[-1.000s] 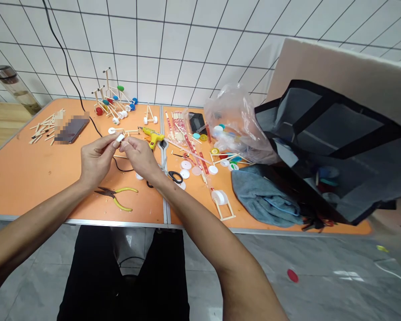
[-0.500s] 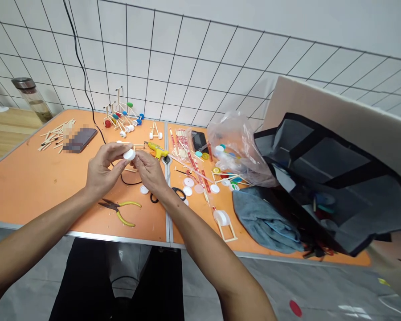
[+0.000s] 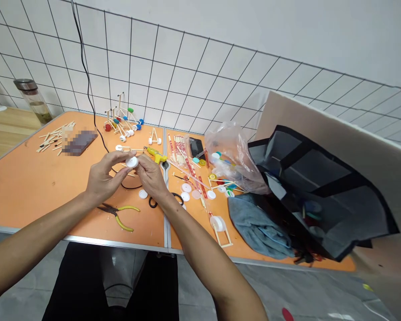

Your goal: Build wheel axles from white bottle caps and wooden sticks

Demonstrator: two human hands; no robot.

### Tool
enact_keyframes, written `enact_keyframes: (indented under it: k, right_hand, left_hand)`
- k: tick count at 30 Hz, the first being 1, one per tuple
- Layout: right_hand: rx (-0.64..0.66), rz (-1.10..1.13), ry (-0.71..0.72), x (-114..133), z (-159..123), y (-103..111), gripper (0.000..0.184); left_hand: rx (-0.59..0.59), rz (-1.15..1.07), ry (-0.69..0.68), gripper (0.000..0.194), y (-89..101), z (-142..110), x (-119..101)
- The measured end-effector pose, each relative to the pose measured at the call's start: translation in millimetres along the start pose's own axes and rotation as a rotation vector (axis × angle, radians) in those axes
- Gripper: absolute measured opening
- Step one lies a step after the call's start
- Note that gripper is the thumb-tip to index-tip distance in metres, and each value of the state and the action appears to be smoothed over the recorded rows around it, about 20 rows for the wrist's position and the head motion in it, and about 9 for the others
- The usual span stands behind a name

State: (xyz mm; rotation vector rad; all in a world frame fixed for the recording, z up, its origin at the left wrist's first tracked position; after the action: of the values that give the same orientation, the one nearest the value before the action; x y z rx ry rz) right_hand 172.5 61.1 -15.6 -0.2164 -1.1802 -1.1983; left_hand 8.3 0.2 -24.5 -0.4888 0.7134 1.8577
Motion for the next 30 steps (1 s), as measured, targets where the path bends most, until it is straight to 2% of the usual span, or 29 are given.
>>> enact_keyframes:
  k: [7, 13, 16, 18, 22, 24, 27, 30]
  right_hand:
    - [-0.019, -0.006, 0.026, 1.8, 0.4, 0.2, 0.065]
    - [-0.015, 0.071, -0.059, 1.0, -0.8, -0.5, 0.068]
    - [-0.010, 0.052, -0.059, 2.6, -1.1, 0.4, 0.068]
    - [-0.009, -0.005, -0.048, 5.3, -1.6, 1.3, 0.067]
    - [-0.022, -0.133, -0.031, 12.9, -4.2, 1.5, 0.056]
    - [-0.030, -0.200, -0.020, 17.1, -5.9, 0.7, 0.046]
    - [-0.040, -0.275, -0.009, 22.9, -8.1, -0.8, 0.035]
    - [-0.057, -0.337, -0.035, 26.3, -9.7, -1.8, 0.031]
  left_hand:
    - [0.004, 0.070, -0.080, 0.024, 1.4, 0.5, -1.9]
    - [0.011, 0.043, -0.040, 0.023, 3.3, 2.6, -5.6]
    - [-0.013, -0.045, -0.007, 0.014, 1.6, 4.3, -7.8]
    - [-0.053, -0.152, 0.087, 0.013, 0.6, 6.5, -6.2]
    - [-0.162, -0.467, 0.373, 0.035, 2.0, 12.6, 8.4]
    - [-0.197, -0.611, 0.476, 0.040, 4.2, 15.4, 18.0]
    - [-0.204, -0.779, 0.583, 0.036, 7.3, 17.8, 27.9]
    - [-0.156, -0.832, 0.668, 0.021, 9.3, 18.2, 30.6]
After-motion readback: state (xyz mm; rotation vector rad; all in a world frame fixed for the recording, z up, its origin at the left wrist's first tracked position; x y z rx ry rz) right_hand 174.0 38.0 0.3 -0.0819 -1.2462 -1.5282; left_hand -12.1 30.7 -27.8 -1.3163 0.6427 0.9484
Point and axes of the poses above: each hand's wrist, its own z-axis towards the middle knuckle, its own y-axis out of the back of the hand, x = y × z, the point moved 1 cm from there along z, towards the middle knuckle, and after that the axes turned 6 degrees about x, right-handed, at the moved point
